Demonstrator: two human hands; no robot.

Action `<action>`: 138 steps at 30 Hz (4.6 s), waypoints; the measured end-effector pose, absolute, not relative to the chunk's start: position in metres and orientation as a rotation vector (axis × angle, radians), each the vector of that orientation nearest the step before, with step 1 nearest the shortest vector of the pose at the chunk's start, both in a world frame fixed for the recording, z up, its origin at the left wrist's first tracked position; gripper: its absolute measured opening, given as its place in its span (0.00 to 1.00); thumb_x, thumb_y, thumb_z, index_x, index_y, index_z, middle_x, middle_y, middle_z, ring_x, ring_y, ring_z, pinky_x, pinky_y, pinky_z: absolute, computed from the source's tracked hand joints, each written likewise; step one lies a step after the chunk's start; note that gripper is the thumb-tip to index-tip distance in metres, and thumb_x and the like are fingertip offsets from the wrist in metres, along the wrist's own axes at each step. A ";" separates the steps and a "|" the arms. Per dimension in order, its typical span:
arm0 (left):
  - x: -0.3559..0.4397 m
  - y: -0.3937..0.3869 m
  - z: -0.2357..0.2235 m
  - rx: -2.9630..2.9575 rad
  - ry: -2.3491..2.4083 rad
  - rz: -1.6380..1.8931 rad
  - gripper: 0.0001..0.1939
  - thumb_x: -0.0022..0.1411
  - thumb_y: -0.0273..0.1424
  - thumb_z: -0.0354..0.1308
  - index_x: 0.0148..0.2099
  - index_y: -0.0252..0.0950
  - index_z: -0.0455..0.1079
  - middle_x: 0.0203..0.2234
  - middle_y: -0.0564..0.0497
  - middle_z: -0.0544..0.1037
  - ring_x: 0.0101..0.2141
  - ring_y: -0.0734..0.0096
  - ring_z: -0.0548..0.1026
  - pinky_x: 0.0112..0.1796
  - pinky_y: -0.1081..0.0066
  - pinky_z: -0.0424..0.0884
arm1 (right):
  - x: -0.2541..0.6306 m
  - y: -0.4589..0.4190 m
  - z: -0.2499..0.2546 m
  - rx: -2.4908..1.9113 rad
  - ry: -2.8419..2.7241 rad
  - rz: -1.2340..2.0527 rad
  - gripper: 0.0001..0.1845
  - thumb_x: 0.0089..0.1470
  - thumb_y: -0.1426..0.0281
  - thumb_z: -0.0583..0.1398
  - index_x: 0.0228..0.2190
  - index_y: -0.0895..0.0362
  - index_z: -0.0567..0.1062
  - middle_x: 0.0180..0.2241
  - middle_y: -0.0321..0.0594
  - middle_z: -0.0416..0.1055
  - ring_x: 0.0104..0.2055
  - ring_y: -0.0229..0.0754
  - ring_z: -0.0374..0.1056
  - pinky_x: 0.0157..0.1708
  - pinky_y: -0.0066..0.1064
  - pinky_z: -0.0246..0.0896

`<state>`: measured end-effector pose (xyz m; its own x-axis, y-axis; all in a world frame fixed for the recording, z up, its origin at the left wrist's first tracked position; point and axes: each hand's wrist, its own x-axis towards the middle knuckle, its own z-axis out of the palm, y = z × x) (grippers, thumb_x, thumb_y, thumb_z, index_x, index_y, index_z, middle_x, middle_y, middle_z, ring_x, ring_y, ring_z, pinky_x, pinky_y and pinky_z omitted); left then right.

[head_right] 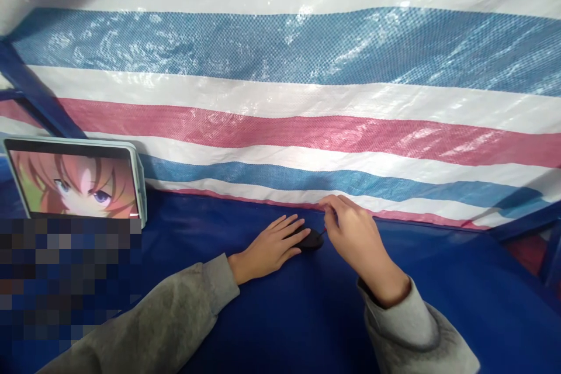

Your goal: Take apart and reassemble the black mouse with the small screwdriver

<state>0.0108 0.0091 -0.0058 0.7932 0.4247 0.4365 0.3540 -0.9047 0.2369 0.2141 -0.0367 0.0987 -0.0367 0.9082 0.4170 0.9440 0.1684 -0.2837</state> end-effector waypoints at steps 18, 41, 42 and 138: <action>0.008 0.006 -0.006 2.899 0.583 0.715 0.22 0.72 0.35 0.50 0.66 0.39 0.58 0.63 0.44 0.64 0.64 0.59 0.59 0.64 0.55 0.55 | 0.210 -0.037 0.098 -1.749 -2.011 -0.156 0.15 0.56 0.75 0.51 0.42 0.54 0.74 0.38 0.41 0.75 0.29 0.40 0.70 0.31 0.32 0.61; 0.008 0.008 -0.007 2.894 0.552 0.811 0.21 0.72 0.36 0.50 0.63 0.37 0.62 0.61 0.42 0.66 0.63 0.60 0.62 0.62 0.56 0.61 | 0.210 -0.037 0.099 -1.811 -1.980 -0.219 0.13 0.59 0.70 0.51 0.40 0.54 0.74 0.35 0.39 0.75 0.27 0.40 0.70 0.29 0.32 0.59; 0.008 0.007 -0.006 2.891 0.552 0.814 0.21 0.72 0.36 0.50 0.63 0.37 0.62 0.61 0.42 0.66 0.63 0.60 0.62 0.62 0.56 0.61 | 0.210 -0.037 0.099 -1.804 -1.968 -0.199 0.13 0.61 0.70 0.51 0.41 0.55 0.74 0.35 0.39 0.75 0.27 0.40 0.70 0.30 0.32 0.60; 0.007 0.008 -0.009 2.877 0.608 0.855 0.19 0.72 0.36 0.50 0.62 0.38 0.64 0.61 0.42 0.67 0.62 0.61 0.64 0.62 0.57 0.61 | 0.208 -0.037 0.098 -1.774 -2.009 -0.201 0.20 0.55 0.75 0.53 0.48 0.54 0.74 0.39 0.40 0.76 0.30 0.42 0.72 0.32 0.33 0.64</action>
<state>0.0072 0.0076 -0.0085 0.7654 0.3946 0.5083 0.3507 -0.9181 0.1847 0.2083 -0.0372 0.0982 -0.0714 0.9039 0.4217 0.9697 0.1620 -0.1831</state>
